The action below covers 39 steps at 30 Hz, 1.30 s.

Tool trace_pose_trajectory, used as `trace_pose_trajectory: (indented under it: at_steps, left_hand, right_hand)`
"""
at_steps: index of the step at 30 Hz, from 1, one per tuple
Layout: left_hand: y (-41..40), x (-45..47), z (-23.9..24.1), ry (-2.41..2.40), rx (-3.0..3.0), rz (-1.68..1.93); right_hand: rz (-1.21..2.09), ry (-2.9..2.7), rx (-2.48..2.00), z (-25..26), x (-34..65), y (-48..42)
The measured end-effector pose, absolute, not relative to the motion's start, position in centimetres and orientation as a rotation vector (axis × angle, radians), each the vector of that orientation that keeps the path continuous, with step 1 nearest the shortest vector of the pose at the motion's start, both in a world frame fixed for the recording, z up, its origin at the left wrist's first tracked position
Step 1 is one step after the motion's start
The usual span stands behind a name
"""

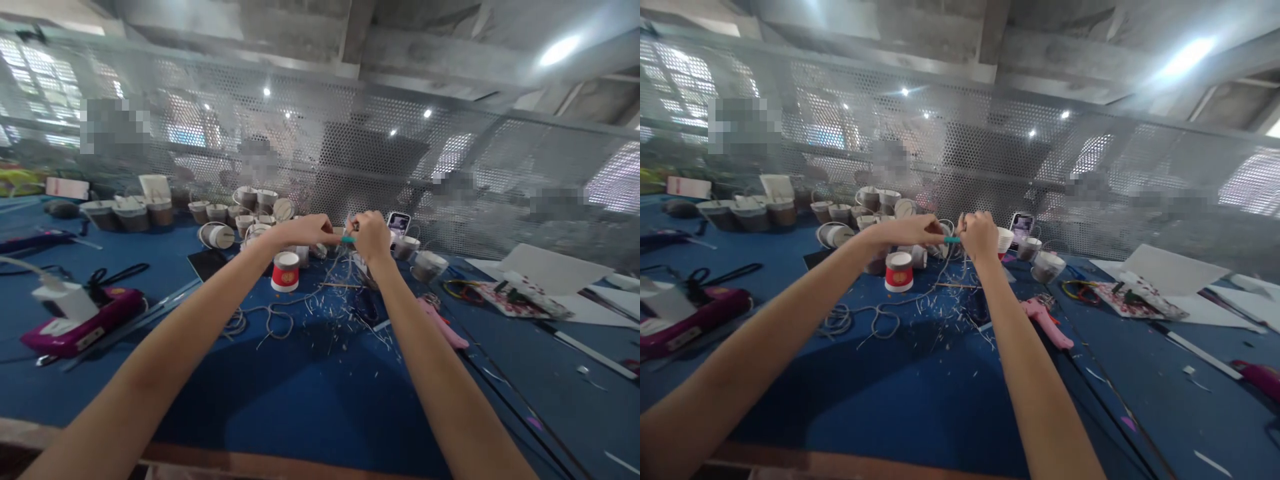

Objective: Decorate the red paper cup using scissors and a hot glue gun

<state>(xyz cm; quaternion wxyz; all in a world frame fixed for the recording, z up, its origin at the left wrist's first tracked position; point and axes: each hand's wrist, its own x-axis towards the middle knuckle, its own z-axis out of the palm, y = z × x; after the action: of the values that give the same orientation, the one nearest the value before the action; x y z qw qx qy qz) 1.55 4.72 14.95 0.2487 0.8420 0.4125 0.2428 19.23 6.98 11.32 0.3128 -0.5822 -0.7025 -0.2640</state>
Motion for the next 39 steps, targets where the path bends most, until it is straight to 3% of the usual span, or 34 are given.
trace_pose_trajectory:
  at_steps: [6, 15, 20, 29, 39]
  left_hand:
    - [5.0, 4.2, 12.6, 1.030, 1.706, 0.735]
    - [5.7, 3.6, 13.1, 0.841, 1.853, 0.992]
    - [4.9, 3.2, 14.5, 0.550, 1.644, 1.125]
    - [2.2, 0.9, 18.4, 0.472, 1.318, 1.351]
    - [-0.1, -1.9, 20.5, 0.351, 1.374, 1.721]
  right_hand:
    - [-0.716, -1.812, -1.476, 11.6, 18.8, 6.6]
    - [-0.665, -1.765, -1.495, 10.8, 19.3, 7.4]
    - [-0.627, -1.765, -1.511, 10.0, 19.7, 8.0]
    - [-0.549, -1.747, -1.636, 7.8, 21.0, 9.5]
    - [-0.410, -1.845, -1.729, 5.2, 22.4, 10.2]
